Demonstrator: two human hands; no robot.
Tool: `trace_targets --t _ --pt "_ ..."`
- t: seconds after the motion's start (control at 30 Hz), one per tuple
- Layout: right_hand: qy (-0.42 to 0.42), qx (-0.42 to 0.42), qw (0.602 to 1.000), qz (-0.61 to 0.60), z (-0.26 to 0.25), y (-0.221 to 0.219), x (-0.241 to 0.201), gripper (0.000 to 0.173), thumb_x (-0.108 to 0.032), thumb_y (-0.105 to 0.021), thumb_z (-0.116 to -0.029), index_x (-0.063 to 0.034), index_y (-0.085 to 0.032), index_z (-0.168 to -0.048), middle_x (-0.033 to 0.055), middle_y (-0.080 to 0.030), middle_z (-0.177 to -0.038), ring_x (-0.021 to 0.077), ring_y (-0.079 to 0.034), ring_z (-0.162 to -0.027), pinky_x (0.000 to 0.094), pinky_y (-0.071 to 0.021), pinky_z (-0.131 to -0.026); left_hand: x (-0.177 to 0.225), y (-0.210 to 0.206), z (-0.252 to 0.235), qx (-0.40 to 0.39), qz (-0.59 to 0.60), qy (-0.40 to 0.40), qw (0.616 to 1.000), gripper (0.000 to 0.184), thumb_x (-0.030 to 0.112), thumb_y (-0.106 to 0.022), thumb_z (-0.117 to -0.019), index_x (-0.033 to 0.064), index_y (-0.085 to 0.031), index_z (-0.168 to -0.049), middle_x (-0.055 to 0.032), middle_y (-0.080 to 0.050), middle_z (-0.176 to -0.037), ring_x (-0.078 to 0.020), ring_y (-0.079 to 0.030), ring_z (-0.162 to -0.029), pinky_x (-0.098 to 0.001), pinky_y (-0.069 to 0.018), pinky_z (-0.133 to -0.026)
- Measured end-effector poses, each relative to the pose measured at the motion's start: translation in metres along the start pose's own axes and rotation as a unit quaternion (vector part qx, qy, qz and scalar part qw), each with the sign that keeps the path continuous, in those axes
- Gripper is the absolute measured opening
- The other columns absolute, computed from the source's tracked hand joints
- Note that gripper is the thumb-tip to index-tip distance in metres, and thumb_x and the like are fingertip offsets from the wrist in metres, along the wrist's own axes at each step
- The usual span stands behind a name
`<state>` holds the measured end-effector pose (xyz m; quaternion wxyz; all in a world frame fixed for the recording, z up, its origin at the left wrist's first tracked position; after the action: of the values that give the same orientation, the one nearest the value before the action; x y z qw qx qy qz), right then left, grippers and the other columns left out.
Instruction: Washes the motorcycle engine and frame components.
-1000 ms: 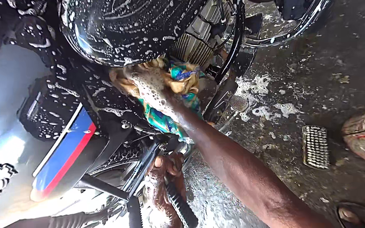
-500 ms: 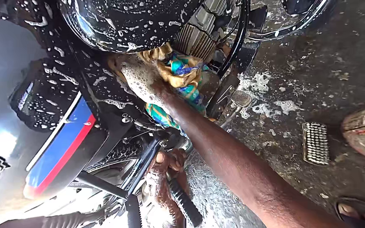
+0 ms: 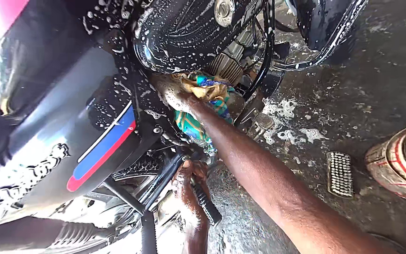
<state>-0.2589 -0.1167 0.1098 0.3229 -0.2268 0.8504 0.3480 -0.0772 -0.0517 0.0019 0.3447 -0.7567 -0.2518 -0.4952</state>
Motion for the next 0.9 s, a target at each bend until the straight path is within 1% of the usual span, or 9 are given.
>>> trace_targets --t 0.17,0.23,0.3,0.43,0.5,0.6,0.7,0.8,0.9 --pt "0.000 0.031 0.999 0.024 0.011 -0.004 0.004 0.036 0.000 -0.052 -0.1021 0.0069 -0.059 -0.137 0.0277 -0.060 -0.139 0.0414 -0.053 -0.135 0.0524 -0.0345 -0.117 -0.003 0.008 0.005 0.002 -0.024 -0.008 1.000 0.044 0.021 -0.038 -0.1010 0.0199 -0.060 -0.062 0.0081 -0.057 -0.056 -0.0038 -0.057 -0.052 -0.0209 -0.0527 -0.059" --pt "-0.039 0.035 0.994 0.093 0.027 -0.002 0.001 0.038 -0.007 -0.054 -0.1028 -0.0026 -0.060 -0.140 0.0253 -0.060 -0.138 0.0413 -0.054 -0.132 0.0564 -0.0400 -0.112 -0.004 0.006 0.003 -0.006 -0.017 -0.025 1.000 0.045 0.022 -0.036 -0.1021 0.0192 -0.059 -0.063 0.0077 -0.057 -0.057 -0.0037 -0.055 -0.051 -0.0200 -0.0515 -0.057" --pt "-0.094 0.031 0.983 0.155 0.045 -0.003 0.005 0.036 -0.020 -0.054 -0.1027 -0.0109 -0.064 -0.136 0.0234 -0.063 -0.133 0.0403 -0.057 -0.128 0.0591 -0.0459 -0.105 -0.004 0.004 0.001 -0.006 -0.008 -0.030 0.999 0.047 0.021 -0.035 -0.1018 0.0192 -0.060 -0.063 0.0077 -0.058 -0.057 -0.0034 -0.056 -0.051 -0.0195 -0.0514 -0.056" --pt "-0.150 0.030 0.980 0.126 0.071 0.003 0.008 0.040 -0.035 -0.051 -0.1048 -0.0099 -0.067 -0.131 0.0197 -0.065 -0.131 0.0351 -0.059 -0.127 0.0575 -0.0465 -0.105 -0.005 0.006 0.002 -0.019 -0.007 -0.026 0.999 0.047 0.022 -0.035 -0.1029 0.0190 -0.062 -0.064 0.0080 -0.058 -0.058 -0.0028 -0.055 -0.051 -0.0188 -0.0499 -0.054" --pt "-0.132 0.110 0.982 0.083 0.079 0.017 0.017 0.042 -0.040 -0.058 -0.1007 -0.0071 -0.070 -0.124 0.0177 -0.067 -0.128 0.0325 -0.061 -0.125 0.0544 -0.0464 -0.107 -0.004 0.007 0.001 -0.022 -0.016 -0.021 0.999 0.046 0.023 -0.037 -0.1022 0.0192 -0.063 -0.064 0.0077 -0.059 -0.059 -0.0028 -0.055 -0.052 -0.0192 -0.0497 -0.055" --pt "-0.202 0.209 0.956 -0.039 0.111 0.061 0.035 0.043 -0.035 -0.069 -0.0961 -0.0013 -0.067 -0.123 0.0196 -0.070 -0.116 0.0323 -0.067 -0.112 0.0536 -0.0525 -0.100 -0.005 0.007 0.001 -0.041 -0.011 -0.022 0.999 0.045 0.027 -0.040 -0.1025 0.0214 -0.065 -0.066 0.0088 -0.061 -0.061 -0.0025 -0.057 -0.055 -0.0201 -0.0512 -0.058" --pt "-0.269 0.256 0.928 -0.038 0.140 0.099 0.060 0.047 -0.037 -0.065 -0.0985 -0.0018 -0.064 -0.129 0.0195 -0.070 -0.120 0.0322 -0.066 -0.115 0.0562 -0.0504 -0.101 -0.006 0.007 0.002 -0.040 0.000 -0.035 0.999 0.044 0.025 -0.039 -0.1030 0.0208 -0.066 -0.068 0.0091 -0.061 -0.063 -0.0026 -0.057 -0.057 -0.0207 -0.0510 -0.061" --pt "-0.282 0.252 0.925 0.023 0.143 0.123 0.064 0.037 -0.034 -0.063 -0.0992 -0.0047 -0.071 -0.120 0.0186 -0.071 -0.119 0.0336 -0.066 -0.116 0.0595 -0.0489 -0.100 -0.008 0.010 0.003 -0.027 -0.005 -0.033 0.999 0.043 0.025 -0.037 -0.1039 0.0189 -0.065 -0.071 0.0071 -0.062 -0.066 -0.0036 -0.057 -0.059 -0.0204 -0.0500 -0.060" --pt "-0.226 0.315 0.922 -0.007 0.137 0.131 0.041 0.028 -0.026 -0.060 -0.0986 -0.0038 -0.075 -0.107 0.0158 -0.072 -0.105 0.0274 -0.068 -0.104 0.0528 -0.0520 -0.094 -0.010 0.014 0.002 -0.035 -0.010 -0.024 0.999 0.042 0.025 -0.038 -0.1042 0.0180 -0.065 -0.073 0.0066 -0.061 -0.068 -0.0038 -0.056 -0.059 -0.0196 -0.0485 -0.059"
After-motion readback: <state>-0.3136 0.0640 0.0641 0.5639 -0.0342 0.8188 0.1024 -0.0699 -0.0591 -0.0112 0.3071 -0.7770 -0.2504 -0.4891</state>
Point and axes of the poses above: each hand's wrist, its own z-axis away from the middle knuckle, its own y-axis out of the back of the hand, x = y × z, the point moved 8 cm from there along -z, towards the middle knuckle
